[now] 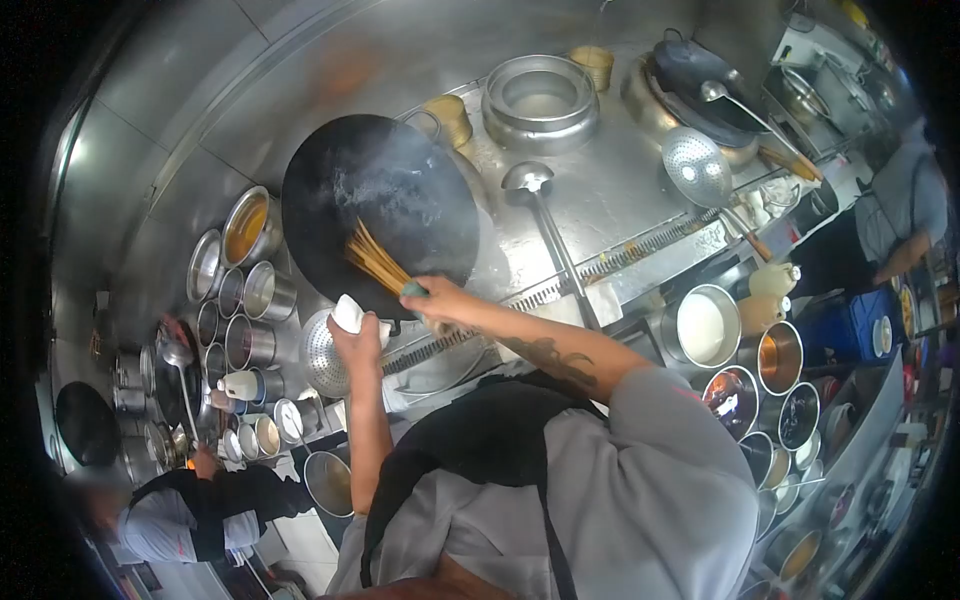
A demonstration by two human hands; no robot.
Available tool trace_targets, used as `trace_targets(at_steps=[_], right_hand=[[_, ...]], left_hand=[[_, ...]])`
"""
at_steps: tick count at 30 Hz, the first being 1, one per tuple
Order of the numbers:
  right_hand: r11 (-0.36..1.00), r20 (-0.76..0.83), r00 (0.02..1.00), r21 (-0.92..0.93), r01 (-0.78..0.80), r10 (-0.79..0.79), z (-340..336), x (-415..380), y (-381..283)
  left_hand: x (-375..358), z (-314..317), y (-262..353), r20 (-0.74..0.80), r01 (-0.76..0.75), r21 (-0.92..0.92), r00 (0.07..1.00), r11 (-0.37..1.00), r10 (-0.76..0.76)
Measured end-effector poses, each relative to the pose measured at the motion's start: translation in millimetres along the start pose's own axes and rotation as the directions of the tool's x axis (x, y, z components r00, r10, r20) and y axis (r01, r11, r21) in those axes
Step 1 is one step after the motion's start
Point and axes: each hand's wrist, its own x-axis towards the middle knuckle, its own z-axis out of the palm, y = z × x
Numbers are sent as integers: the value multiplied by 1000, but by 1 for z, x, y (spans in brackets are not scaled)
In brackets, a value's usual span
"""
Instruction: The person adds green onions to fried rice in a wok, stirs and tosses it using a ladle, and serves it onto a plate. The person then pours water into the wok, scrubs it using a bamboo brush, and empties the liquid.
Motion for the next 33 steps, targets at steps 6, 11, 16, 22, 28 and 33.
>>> trace_targets(at_steps=[6, 11, 16, 22, 28, 33], right_hand=[[975, -188, 976, 212, -71, 112, -56, 35, -113], [944, -200, 976, 331, -14, 85, -92, 37, -135], [988, -107, 993, 140, 65, -50, -48, -3, -109], [766, 141, 990, -634, 112, -28, -61, -79, 30], [456, -390, 891, -853, -255, -233, -196, -38, 29], [606, -517, 791, -757, -244, -327, -205, -40, -6]], left_hand=[[-16, 9, 33, 141, -303, 134, 948, 943, 285], [-18, 13, 52, 206, -397, 208, 911, 894, 357], [-18, 13, 54, 188, -441, 200, 894, 875, 407], [10, -3, 13, 53, -325, 185, 946, 927, 321], [26, -24, -47, -22, -66, 33, 998, 997, 67], [16, -27, -56, 37, 275, -204, 961, 940, -273]])
